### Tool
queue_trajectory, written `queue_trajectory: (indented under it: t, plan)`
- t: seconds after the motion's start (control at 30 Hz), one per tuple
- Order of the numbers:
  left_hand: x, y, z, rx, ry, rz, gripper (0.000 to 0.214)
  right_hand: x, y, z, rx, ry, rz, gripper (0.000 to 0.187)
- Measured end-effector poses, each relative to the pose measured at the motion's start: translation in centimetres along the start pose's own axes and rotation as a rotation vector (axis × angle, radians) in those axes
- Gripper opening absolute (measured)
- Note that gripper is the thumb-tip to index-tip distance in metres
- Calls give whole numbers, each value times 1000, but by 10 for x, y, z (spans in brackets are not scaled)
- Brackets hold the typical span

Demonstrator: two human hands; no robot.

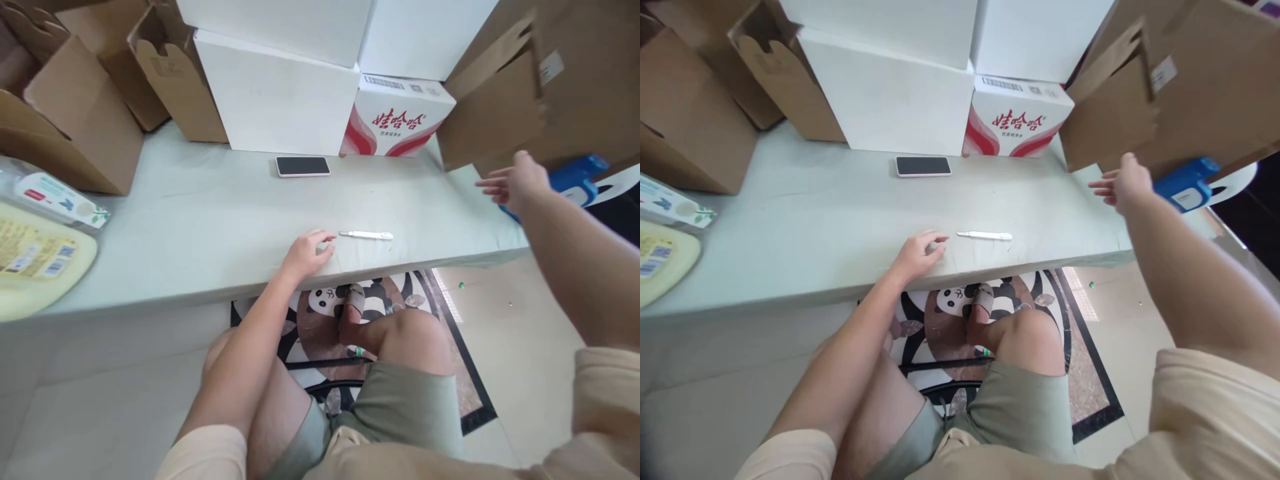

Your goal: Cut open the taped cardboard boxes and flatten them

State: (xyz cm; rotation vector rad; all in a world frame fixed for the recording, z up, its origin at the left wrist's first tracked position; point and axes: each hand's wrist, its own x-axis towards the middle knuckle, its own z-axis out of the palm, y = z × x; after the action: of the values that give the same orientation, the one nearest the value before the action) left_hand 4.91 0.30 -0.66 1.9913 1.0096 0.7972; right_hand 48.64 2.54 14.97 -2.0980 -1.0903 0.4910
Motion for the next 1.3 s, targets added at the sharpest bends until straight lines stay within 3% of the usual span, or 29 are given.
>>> queue_trajectory:
  t: [0.03,0.07,0.23,0.37,0.5,0.67,0.77,0.83,0.97,1.07,1.13,1.2,1.27,1.3]
  plan:
    - [0,1,-1,-5,4,-7,26,-12,-9,19,31,25,147,50]
    - [-1,2,-3,-8,4,-13,26,-29,-17,40,40,-19,177,49]
    - [-14,9,-15,0,31,-55,26,-110,-50,141,18,-321,96,35]
    - [-26,10,-31,24,90,-57,26,-146,-103,210,-143,-511,-185,27]
    - [-35,2,-54,19,165,-146,29,-188,-188,285,-371,-572,-611,20]
    - [-46,-5,-77,-24,214,-183,28,-249,-303,369,-415,-604,-1078,58]
    - [-50,-6,-84,-98,268,-177,25,-267,-357,403,-475,-540,-1197,78]
    - [-50,-7,-86,-124,276,-191,22,-267,-380,418,-567,-475,-1209,79]
    - [-52,-9,-95,-82,364,-149,23,-249,-391,425,-669,-407,-1173,56]
    - [-61,-11,-106,-15,695,-196,27,-230,-366,400,-625,-322,-1179,42]
    - [-71,-15,-115,-7,970,-257,29,-218,-332,366,-533,-258,-1143,37]
    - [-81,-21,-123,-22,1168,-228,33,-209,-285,325,-365,-199,-1114,27]
    - [-88,-26,-129,-27,1245,-120,40,-204,-230,283,-70,-113,-1157,25]
    - [-89,-27,-130,-36,1219,-51,42,-203,-202,264,106,-69,-1168,28]
